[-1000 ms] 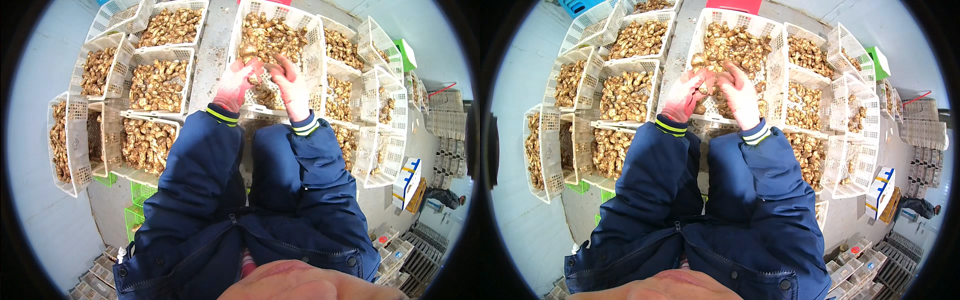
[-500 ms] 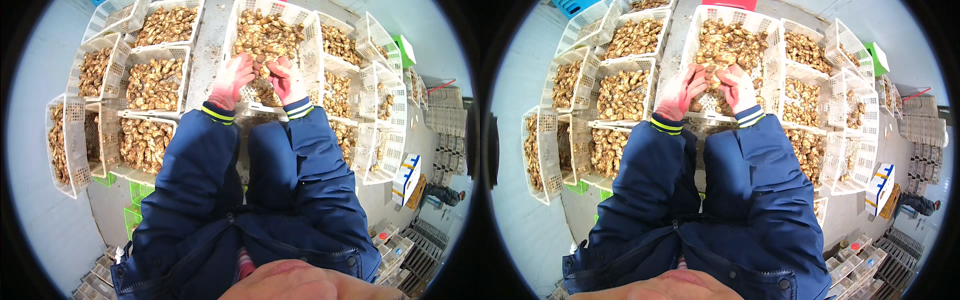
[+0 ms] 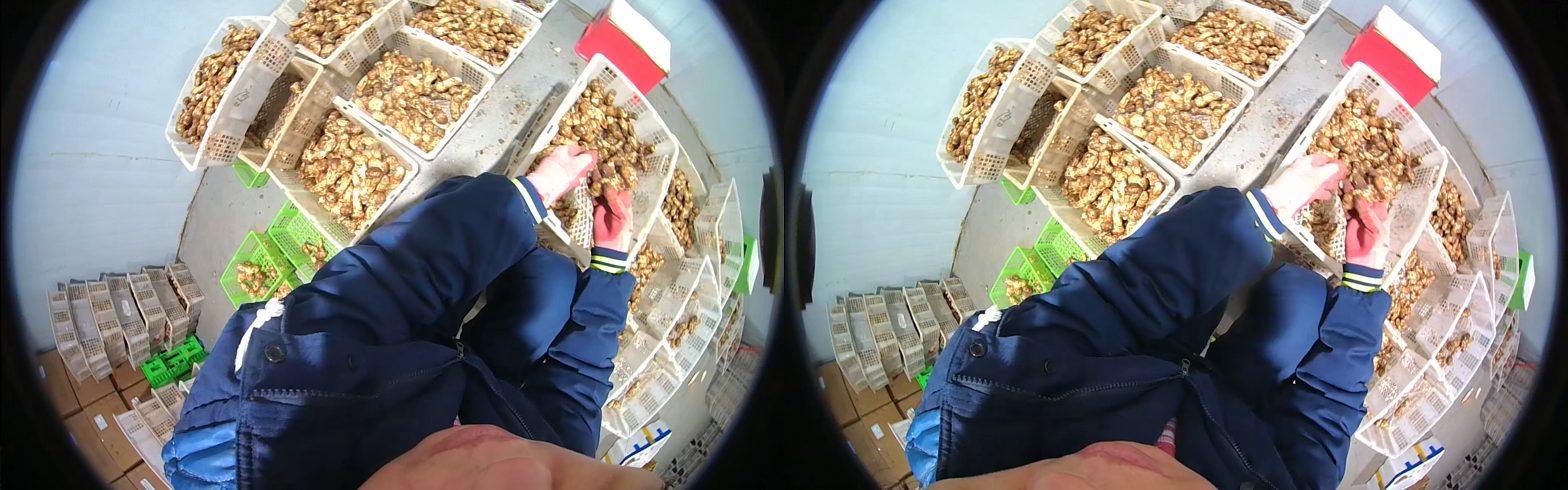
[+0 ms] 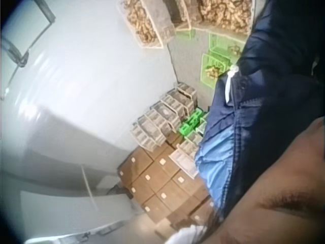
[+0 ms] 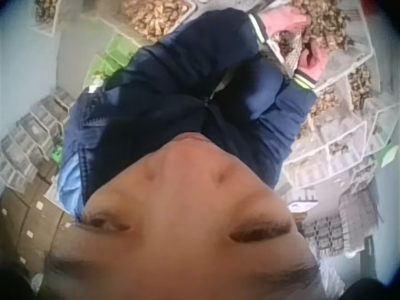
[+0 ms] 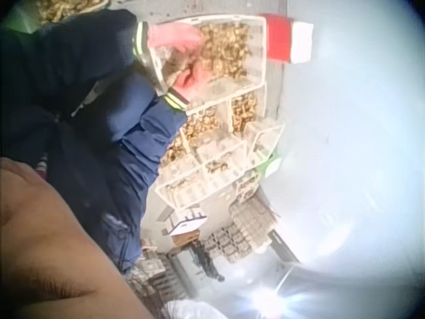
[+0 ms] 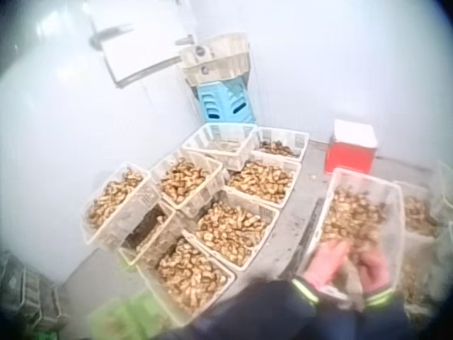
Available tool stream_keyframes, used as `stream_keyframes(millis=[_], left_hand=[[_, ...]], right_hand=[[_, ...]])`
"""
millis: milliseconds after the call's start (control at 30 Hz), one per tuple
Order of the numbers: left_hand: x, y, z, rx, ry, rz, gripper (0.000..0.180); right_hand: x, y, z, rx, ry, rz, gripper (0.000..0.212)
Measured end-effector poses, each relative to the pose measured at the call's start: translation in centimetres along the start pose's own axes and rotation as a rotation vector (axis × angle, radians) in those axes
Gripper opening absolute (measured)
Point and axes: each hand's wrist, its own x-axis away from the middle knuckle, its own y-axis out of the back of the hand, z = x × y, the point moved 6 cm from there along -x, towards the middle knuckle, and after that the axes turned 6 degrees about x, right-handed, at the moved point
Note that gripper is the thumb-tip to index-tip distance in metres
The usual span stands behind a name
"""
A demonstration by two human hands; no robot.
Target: The person sorts ginger roots in a warehouse by picking individual roots from crates, examining them by hand, and placing them into different plastic containers before moving the filled crates to a central area.
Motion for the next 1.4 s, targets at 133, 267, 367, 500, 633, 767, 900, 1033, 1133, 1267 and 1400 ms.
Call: stream_keyframes(millis=[133,267,367,500,633,767,900,1033,1133,1267,1400], left_hand=[[0.1,0.6,1.1,-0.093,0.029,0.000,0.031],[1.1,1.0,2.2,-0.511,-0.068,-0.001,0.054],[1.3,0.2,1.4,-0.814,-0.067,-0.004,0.074],[1.2,2.2,0.7,-0.604,-0.055,-0.148,0.037],[4.3,7.7,-3.0,0.125,-0.167,-0.189,0.020],[12.7,17.4,-15.9,-0.414,-0.768,-0.621,0.019],[27.8,38.1,-24.7,0.102,-1.076,-0.997,0.013],[29.6,41.8,-31.4,0.043,-0.960,-1.107,0.019],[19.5,32.6,-27.7,0.077,-0.818,-0.777,0.028],[13.6,23.0,-17.8,0.101,-0.542,-0.354,0.038],[9.2,4.1,-13.1,0.195,-0.475,0.052,0.046]], right_hand=[[0.6,-0.6,3.3,0.485,0.073,-0.027,0.016],[1.5,-2.9,-2.7,-0.799,-0.474,0.040,0.020],[0.8,-3.5,1.3,-0.771,-0.500,0.001,0.039],[0.6,-5.4,5.5,-0.544,-0.338,0.082,0.054],[1.7,-5.6,3.7,-0.486,-0.370,0.026,0.054],[1.2,-2.6,3.5,-0.415,-0.412,0.039,0.048],[3.5,-7.0,3.7,-0.428,-0.449,0.169,0.047],[2.1,-6.3,5.4,-0.437,-0.452,0.199,0.046],[0.3,-3.3,6.2,-0.470,-0.476,0.134,0.040],[1.0,-4.0,2.9,-0.630,-0.478,0.034,0.039],[0.9,4.6,-3.7,-0.598,-0.507,-0.214,0.038]])
